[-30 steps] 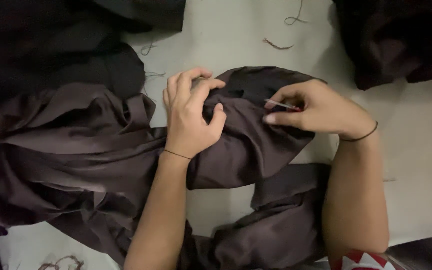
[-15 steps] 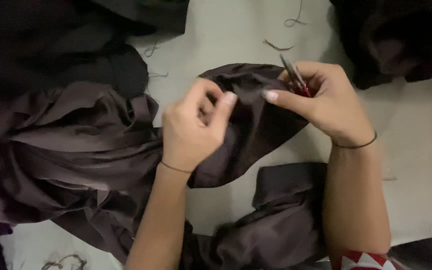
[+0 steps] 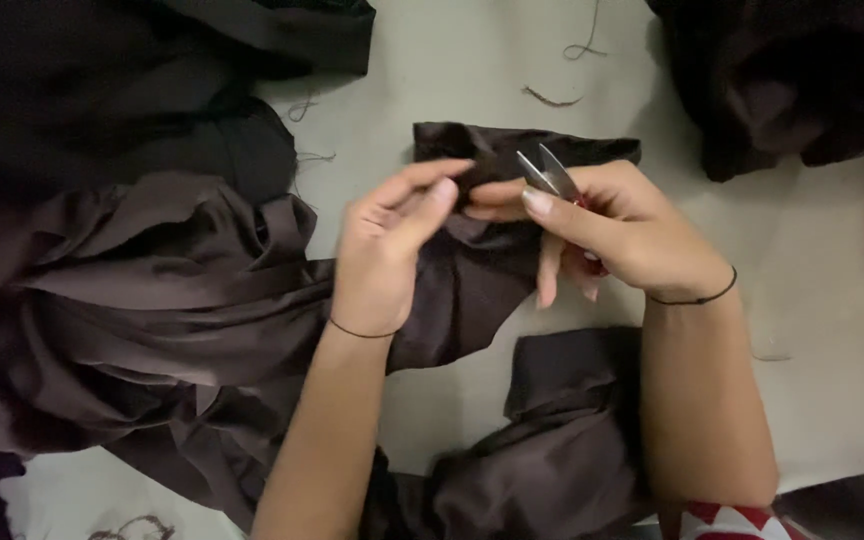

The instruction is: Trimming loose threads from brown fabric garments using thread snips

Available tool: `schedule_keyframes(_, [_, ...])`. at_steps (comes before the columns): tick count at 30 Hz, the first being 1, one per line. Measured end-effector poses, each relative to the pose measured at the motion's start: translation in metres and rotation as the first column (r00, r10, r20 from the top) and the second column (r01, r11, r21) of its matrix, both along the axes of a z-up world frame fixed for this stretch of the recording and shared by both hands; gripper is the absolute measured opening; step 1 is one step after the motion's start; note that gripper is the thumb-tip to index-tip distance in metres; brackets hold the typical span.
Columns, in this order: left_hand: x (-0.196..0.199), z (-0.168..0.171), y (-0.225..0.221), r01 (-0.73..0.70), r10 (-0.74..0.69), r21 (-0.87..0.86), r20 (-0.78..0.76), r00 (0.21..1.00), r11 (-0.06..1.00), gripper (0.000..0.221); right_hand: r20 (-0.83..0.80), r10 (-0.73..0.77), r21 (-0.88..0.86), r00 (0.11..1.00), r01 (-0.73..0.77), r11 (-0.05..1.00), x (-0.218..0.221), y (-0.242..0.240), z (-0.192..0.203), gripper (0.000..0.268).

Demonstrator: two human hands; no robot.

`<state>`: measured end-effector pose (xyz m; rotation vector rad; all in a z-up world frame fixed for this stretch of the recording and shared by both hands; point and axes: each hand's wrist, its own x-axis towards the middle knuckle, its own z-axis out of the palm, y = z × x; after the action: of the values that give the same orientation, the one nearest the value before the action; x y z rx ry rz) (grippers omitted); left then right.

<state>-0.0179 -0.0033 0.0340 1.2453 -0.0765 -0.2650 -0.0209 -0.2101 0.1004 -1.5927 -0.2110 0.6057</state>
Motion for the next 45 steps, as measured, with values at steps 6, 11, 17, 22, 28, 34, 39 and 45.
schedule_keyframes(6, [0.006, -0.017, 0.010, -0.136, 0.149, -0.411, 0.000, 0.989, 0.901, 0.022, 0.357, -0.085, -0.327, 0.930, 0.209, 0.922, 0.006, -0.009, -0.031, 0.047])
schedule_keyframes(11, [0.010, -0.009, 0.021, -0.320, 0.329, -0.488, -0.070, 0.942, 0.812, 0.023, 0.580, 0.016, -0.506, 0.814, 0.344, 0.791, -0.006, 0.002, -0.018, 0.022])
schedule_keyframes(17, [0.022, -0.030, 0.032, -0.236, 0.231, -0.541, -0.079, 0.970, 0.807, 0.017, 0.380, 0.467, -0.376, 0.798, -0.327, 0.867, -0.045, 0.034, 0.036, 0.056])
schedule_keyframes(22, [0.007, -0.008, 0.023, -0.122, 0.089, -0.431, -0.095, 0.991, 0.894, 0.016, 0.492, -0.203, -0.121, 0.847, 0.297, 0.947, -0.041, 0.030, 0.039, 0.035])
schedule_keyframes(28, [-0.007, 0.013, 0.005, 0.151, -0.150, -0.029, 0.048, 0.988, 0.988, 0.018, 0.529, -0.203, -0.185, 0.824, 0.346, 0.920, -0.017, 0.006, -0.001, 0.043])
schedule_keyframes(34, [-0.009, 0.028, -0.001, 0.135, -0.207, 0.403, 0.141, 0.968, 0.905, 0.026, 0.538, -0.255, -0.302, 0.803, 0.466, 0.832, -0.010, 0.000, -0.011, 0.010])
schedule_keyframes(39, [-0.004, 0.020, 0.018, -0.038, -0.261, 0.723, 0.296, 0.919, 0.690, 0.053, 0.789, -0.389, -0.151, 0.474, 0.765, 0.625, 0.003, -0.049, -0.049, 0.016])
schedule_keyframes(45, [-0.007, 0.049, 0.038, -0.454, -0.015, 0.654, 0.579, 0.815, 0.605, 0.027, 0.310, -0.859, 0.163, 0.408, 0.867, 0.471, -0.003, -0.072, -0.024, 0.027])
